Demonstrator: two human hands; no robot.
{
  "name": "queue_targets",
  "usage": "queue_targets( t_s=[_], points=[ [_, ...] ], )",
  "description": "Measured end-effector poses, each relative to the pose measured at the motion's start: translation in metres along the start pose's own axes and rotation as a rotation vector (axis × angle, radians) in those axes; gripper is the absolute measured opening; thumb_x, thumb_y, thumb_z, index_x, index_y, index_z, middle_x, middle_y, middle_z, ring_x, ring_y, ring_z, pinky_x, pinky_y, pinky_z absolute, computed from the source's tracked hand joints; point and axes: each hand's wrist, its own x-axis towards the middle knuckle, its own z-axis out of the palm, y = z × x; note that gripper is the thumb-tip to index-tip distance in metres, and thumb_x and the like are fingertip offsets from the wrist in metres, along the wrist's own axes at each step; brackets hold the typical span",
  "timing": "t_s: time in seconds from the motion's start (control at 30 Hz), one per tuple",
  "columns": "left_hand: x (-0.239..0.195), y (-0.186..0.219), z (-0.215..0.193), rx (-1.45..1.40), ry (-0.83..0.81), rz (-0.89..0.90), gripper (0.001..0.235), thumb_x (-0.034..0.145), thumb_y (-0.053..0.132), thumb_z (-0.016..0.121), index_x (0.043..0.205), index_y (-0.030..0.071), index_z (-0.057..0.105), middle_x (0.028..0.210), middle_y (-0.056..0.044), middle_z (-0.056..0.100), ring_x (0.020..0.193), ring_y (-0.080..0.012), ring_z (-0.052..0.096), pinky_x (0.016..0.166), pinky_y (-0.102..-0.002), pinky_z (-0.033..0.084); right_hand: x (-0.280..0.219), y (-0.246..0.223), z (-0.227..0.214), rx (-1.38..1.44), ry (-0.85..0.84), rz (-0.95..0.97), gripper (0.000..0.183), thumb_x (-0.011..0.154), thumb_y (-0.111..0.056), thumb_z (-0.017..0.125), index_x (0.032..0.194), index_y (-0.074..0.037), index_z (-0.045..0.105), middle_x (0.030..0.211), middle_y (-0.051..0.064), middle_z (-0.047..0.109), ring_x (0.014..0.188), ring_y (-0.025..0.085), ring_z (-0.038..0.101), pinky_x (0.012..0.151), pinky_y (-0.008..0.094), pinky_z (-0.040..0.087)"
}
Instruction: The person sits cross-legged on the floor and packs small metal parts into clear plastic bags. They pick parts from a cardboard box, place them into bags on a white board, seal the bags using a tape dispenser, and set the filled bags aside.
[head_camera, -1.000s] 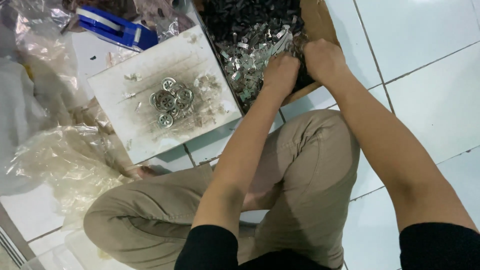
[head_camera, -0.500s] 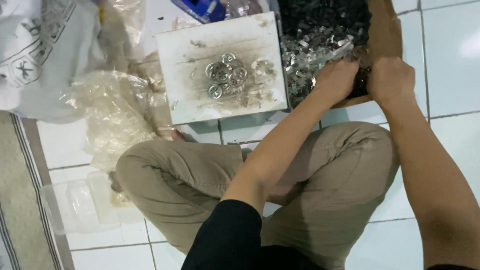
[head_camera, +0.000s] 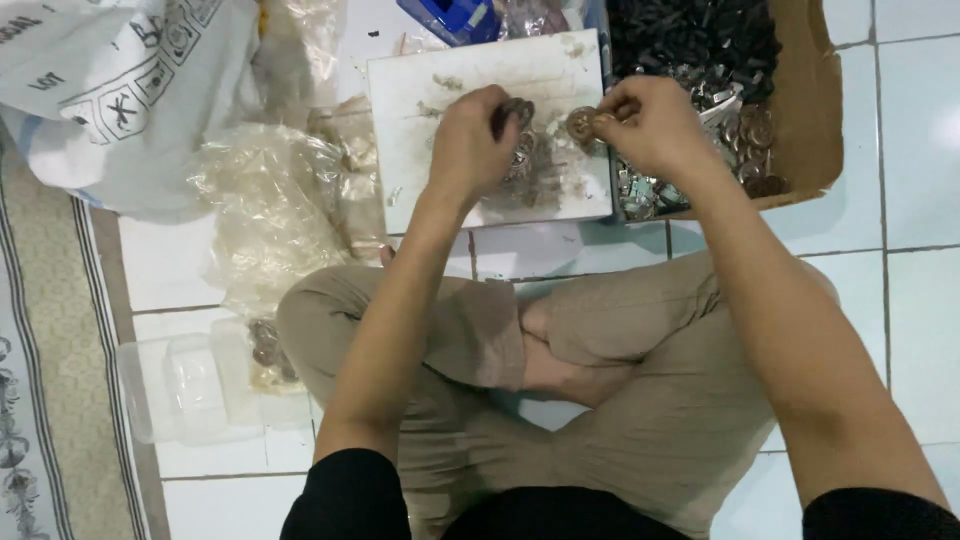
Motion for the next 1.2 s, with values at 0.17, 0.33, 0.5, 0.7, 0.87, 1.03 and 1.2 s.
queue_targets(
  t_s=[0.17, 0.33, 0.5, 0.7, 0.87, 1.03, 1.2],
  points=[
    [0.007, -0.046, -0.014, -0.155, 0.041, -0.22, 0.011, 0.091, 0.015, 0.065, 0.083, 0.008, 0.068, 0.07, -0.005, 0.067, 0.066, -0.0183, 0.058, 0.062, -0.035, 0.045, 0.023, -0.052, 0.035, 0.185, -0.092, 0.203, 0.007, 0.099, -0.011, 0.073, 0.104, -0.009, 0.069, 0.094, 0.004, 0.071, 0.081, 0.014, 0.067, 0.071, 0.025, 0.058],
    [0.018, -0.06, 0.003, -0.183, 0.042, -0.361, 0.012, 0.088, 0.019, 0.074, 0.081, 0.01, 0.073, 0.071, -0.003, 0.069, 0.067, -0.0169, 0.065, 0.061, -0.033, 0.05, 0.05, -0.026, 0.072, 0.369, -0.052, 0.144, 0.015, 0.091, -0.011, 0.083, 0.092, -0.006, 0.068, 0.08, 0.009, 0.075, 0.067, 0.016, 0.075, 0.058, 0.027, 0.065],
    [0.015, -0.067, 0.011, 0.149, 0.2, -0.346, 0.031, 0.092, 0.038, 0.07, 0.088, 0.008, 0.075, 0.094, -0.014, 0.069, 0.087, -0.0352, 0.068, 0.069, -0.049, 0.054, 0.057, -0.018, 0.074, 0.041, 0.06, 0.0, 0.028, 0.093, -0.022, 0.077, 0.117, -0.007, 0.077, 0.109, 0.009, 0.077, 0.095, 0.021, 0.07, 0.085, 0.035, 0.057],
    [-0.01, -0.072, 0.048, 0.305, 0.181, -0.003, 0.056, 0.11, 0.037, 0.038, 0.158, 0.008, 0.036, 0.167, -0.023, 0.024, 0.157, -0.0415, 0.017, 0.129, -0.06, 0.014, 0.03, -0.016, 0.088, -0.346, 0.234, -0.437, 0.045, 0.105, -0.019, 0.059, 0.145, 0.002, 0.057, 0.144, 0.029, 0.052, 0.129, 0.046, 0.049, 0.109, 0.058, 0.039],
    [-0.013, -0.071, 0.062, 0.47, 0.127, 0.115, 0.056, 0.112, 0.037, 0.032, 0.161, 0.01, 0.033, 0.169, -0.014, 0.026, 0.159, -0.0331, 0.019, 0.131, -0.053, 0.013, 0.009, -0.02, 0.109, -0.426, 0.022, -0.405, 0.063, 0.107, -0.03, 0.026, 0.162, 0.001, 0.025, 0.169, 0.021, 0.022, 0.157, 0.037, 0.014, 0.126, 0.055, 0.006],
    [-0.015, -0.067, 0.06, 0.666, 0.126, 0.107, 0.056, 0.114, 0.039, 0.033, 0.167, 0.019, 0.024, 0.172, -0.016, 0.014, 0.161, -0.0356, 0.016, 0.132, -0.053, 0.018, 0.005, -0.01, 0.114, -0.521, 0.107, -0.508, 0.076, 0.098, -0.032, 0.035, 0.164, 0.001, 0.019, 0.171, 0.022, 0.018, 0.159, 0.038, 0.011, 0.127, 0.056, 0.001],
    [-0.013, -0.071, 0.059, 0.545, 0.115, 0.118, 0.057, 0.108, 0.038, 0.035, 0.16, 0.014, 0.036, 0.167, -0.017, 0.029, 0.157, -0.0364, 0.022, 0.128, -0.058, 0.012, 0.006, -0.006, 0.118, -0.513, 0.117, -0.56, 0.081, 0.094, -0.036, 0.038, 0.162, 0.004, 0.022, 0.17, 0.023, 0.022, 0.158, 0.038, 0.015, 0.127, 0.057, 0.005]
  ],
)
